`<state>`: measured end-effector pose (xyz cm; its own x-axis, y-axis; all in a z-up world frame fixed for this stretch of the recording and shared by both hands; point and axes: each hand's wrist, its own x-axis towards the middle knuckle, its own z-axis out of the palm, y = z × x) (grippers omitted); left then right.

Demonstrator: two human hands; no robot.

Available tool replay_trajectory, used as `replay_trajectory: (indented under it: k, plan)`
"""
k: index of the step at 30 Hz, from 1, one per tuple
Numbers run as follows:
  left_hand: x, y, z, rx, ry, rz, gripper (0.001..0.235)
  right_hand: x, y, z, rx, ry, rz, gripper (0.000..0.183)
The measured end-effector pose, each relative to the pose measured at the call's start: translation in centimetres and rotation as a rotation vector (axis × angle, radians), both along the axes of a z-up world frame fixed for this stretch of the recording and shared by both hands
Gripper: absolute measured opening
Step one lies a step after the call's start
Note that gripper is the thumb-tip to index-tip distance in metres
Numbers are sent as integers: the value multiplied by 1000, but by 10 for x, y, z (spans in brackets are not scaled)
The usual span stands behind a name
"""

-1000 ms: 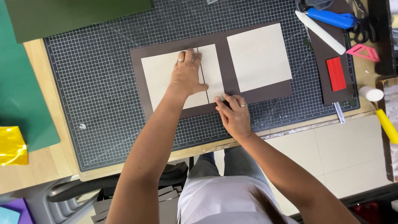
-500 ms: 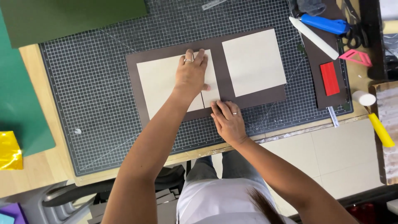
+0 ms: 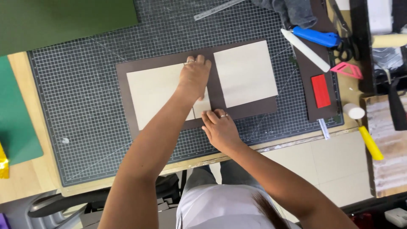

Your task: The person aligns two white rectangular sheets on a dark brown backing sheet on a cutting mat, then flips the assembly and uses a red plastic scraper to press the surfaces flat. The person continues to rub the entire surface with the scraper to secure the layers.

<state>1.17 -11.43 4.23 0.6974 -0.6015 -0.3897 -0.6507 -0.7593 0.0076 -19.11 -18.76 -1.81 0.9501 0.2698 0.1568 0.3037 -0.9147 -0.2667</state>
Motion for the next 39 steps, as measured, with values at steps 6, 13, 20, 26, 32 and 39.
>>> replay_trajectory:
  k: [6,13,20,26,32,39]
  plan:
    - [-42,16,19,-166,22,168,93,-2,-103,25,320,-8,-472,26]
    - [-129,-33,20,-1060,546,734,81,41,-199,11,174,112,-771,37]
    - [-140,-56,-15,-1269,643,963,87,41,-230,8,491,310,-927,29]
    - [-152,-40,-13,-1475,657,945,63,11,-236,81,845,317,-836,26]
    - [-163,-27,22,-1530,500,790,59,-10,-219,78,1063,43,-695,31]
    - [-163,-16,40,-1645,235,560,53,8,-196,57,1121,-443,-727,10]
